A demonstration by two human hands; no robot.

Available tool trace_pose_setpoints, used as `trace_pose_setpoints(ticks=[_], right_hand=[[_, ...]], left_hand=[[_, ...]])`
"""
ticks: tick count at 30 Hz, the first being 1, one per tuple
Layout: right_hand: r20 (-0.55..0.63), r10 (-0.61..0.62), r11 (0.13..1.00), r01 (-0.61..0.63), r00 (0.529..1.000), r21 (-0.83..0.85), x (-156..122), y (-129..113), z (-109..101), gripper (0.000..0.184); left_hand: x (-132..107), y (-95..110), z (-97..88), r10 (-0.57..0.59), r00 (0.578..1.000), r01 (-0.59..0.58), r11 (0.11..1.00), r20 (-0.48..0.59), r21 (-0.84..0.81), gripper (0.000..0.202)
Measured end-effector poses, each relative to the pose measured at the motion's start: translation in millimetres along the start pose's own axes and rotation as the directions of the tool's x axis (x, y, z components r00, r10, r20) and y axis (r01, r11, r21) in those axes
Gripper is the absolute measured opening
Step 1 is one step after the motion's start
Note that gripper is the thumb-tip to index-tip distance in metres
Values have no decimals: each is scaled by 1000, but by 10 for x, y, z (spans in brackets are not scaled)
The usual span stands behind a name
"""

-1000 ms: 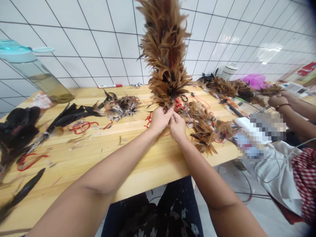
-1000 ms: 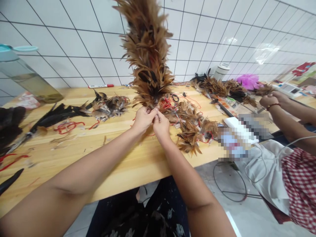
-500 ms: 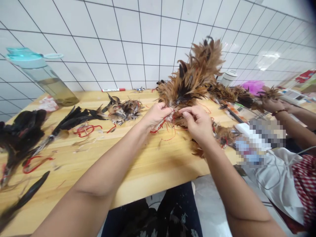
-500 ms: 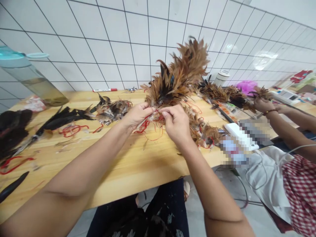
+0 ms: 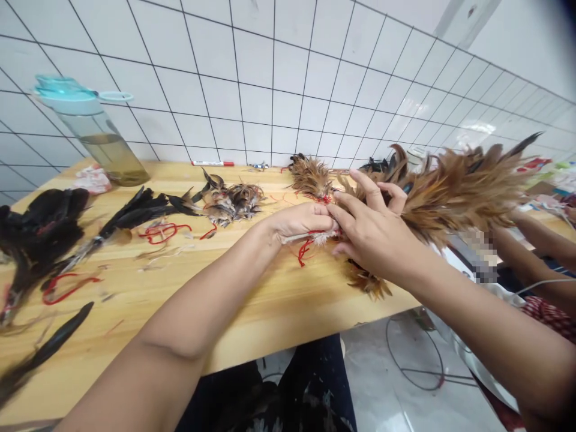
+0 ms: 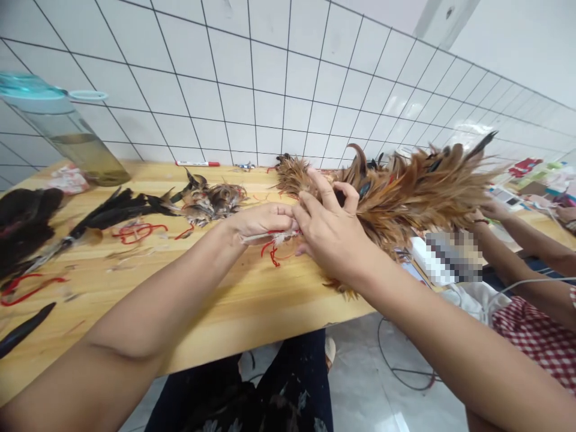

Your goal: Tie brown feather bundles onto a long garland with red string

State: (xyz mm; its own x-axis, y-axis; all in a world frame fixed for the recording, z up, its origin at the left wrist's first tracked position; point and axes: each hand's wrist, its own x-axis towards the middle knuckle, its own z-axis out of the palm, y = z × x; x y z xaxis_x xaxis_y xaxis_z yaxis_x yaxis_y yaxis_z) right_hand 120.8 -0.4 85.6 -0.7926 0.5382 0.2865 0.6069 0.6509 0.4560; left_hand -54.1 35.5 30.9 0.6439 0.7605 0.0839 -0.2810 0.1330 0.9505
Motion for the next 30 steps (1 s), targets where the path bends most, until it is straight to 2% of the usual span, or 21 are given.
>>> trace_pose_setpoints(ticks=[3, 7, 13, 23, 30], right_hand=[[93, 51, 998, -53, 994, 20, 9, -24, 43, 34], [205, 65, 998, -61, 977, -26, 36, -9, 80, 26], [183, 32, 999, -31, 983, -8, -21, 7, 119, 14], [215, -7, 999, -4, 977, 48, -94, 28, 212, 19], [203, -12, 998, -1, 979, 66, -136, 19, 252, 17]], left_hand=[[20, -47, -8, -42, 998, 43, 999, 37, -10, 6], [27, -66, 10, -66, 992, 71, 997, 109, -43, 13], [52, -102, -12, -102, 986, 113, 991, 132, -73, 19], [67, -142, -13, -186, 964, 203, 976, 190, -79, 14], [42, -107, 34, -206, 965, 217, 975, 161, -51, 12]])
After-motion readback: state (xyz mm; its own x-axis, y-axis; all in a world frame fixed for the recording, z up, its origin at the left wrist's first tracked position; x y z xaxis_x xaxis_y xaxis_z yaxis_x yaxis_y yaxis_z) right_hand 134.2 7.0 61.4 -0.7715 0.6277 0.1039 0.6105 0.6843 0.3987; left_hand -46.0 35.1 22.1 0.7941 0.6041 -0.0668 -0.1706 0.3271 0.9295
